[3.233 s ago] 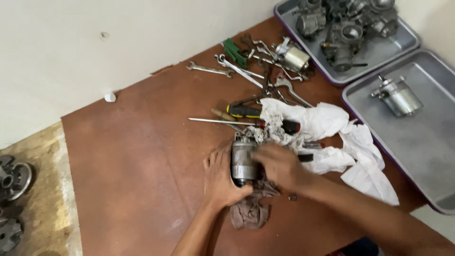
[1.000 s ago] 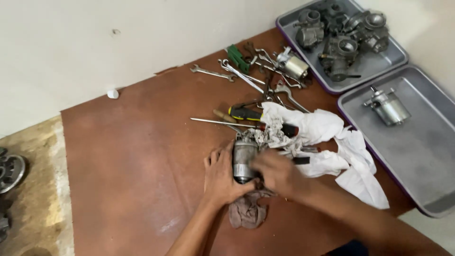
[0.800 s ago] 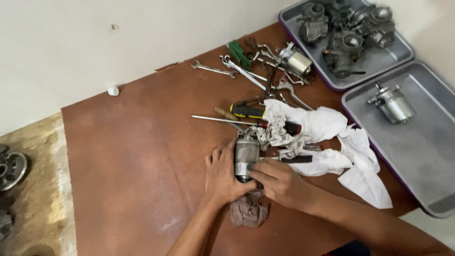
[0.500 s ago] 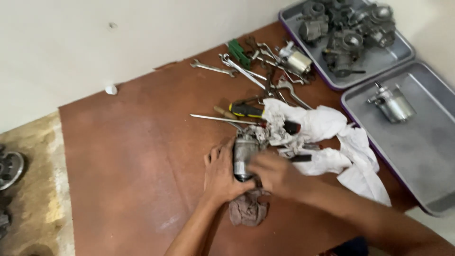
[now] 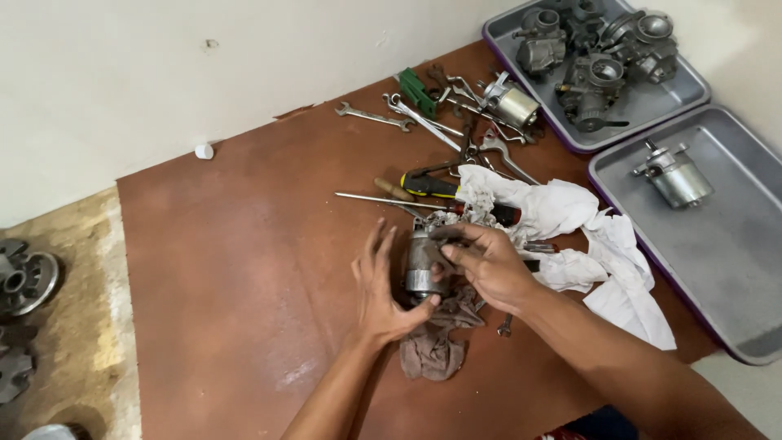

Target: The person cleans a cylindrical mechanical part, likely a starter motor, using a rag and a small metal tool. They wipe the exterior and interior surfaces of the part while holding it on a workbench. Other mechanical parts and tools are visible on the table.

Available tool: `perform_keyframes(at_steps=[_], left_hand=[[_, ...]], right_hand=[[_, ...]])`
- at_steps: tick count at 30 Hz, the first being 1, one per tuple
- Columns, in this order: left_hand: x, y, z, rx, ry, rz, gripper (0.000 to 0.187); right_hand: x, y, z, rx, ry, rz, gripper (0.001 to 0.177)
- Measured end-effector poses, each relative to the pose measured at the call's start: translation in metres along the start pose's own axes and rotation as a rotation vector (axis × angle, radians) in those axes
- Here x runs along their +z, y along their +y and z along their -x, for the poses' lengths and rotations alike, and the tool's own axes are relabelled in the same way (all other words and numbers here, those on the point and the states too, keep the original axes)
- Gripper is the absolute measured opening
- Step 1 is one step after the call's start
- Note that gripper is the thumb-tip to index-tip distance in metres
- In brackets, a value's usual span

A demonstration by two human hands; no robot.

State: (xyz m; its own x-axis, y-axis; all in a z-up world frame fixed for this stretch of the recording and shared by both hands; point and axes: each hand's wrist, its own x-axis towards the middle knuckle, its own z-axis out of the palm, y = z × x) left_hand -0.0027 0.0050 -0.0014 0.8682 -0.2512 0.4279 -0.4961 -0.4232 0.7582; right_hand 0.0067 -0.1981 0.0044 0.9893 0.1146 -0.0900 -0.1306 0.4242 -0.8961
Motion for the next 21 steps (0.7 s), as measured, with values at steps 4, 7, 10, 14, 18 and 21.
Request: perform_keyframes(at_steps=[4,7,10,14,18,21], left_hand=[[0.003,-0.01,0.003,0.033,-0.003,0.048,0.095],[0.007,-0.019,0.005,0.044,0.068,0.154,0.072],[0.016,-0.038,0.011,0.023,0.093,0.176,0.019],[0.01,-0.02,0.003,0.022,0.066,0.202,0.039],[0.003,0.002,-0.002,0.064,0.044,0.189,0.038],[0.009,-0.01,0.003,0.061,0.088,0.211,0.018]], right_hand=[[0.022,-0.003,0.014,-0.02,0.032,0.171,0.029],[0.022,-0.005,0.017,-0.057,0.01,0.253,0.025],[0.018,-0.009,0.021,-0.089,-0.015,0.344,0.023],[0.013,-0.011,0.023,-0.109,0.046,0.448,0.023],[0.022,-0.019,0.027,-0.063,0.042,0.456,0.022],[0.018,-0.016,0.025,-0.094,0.03,0.454,0.021]])
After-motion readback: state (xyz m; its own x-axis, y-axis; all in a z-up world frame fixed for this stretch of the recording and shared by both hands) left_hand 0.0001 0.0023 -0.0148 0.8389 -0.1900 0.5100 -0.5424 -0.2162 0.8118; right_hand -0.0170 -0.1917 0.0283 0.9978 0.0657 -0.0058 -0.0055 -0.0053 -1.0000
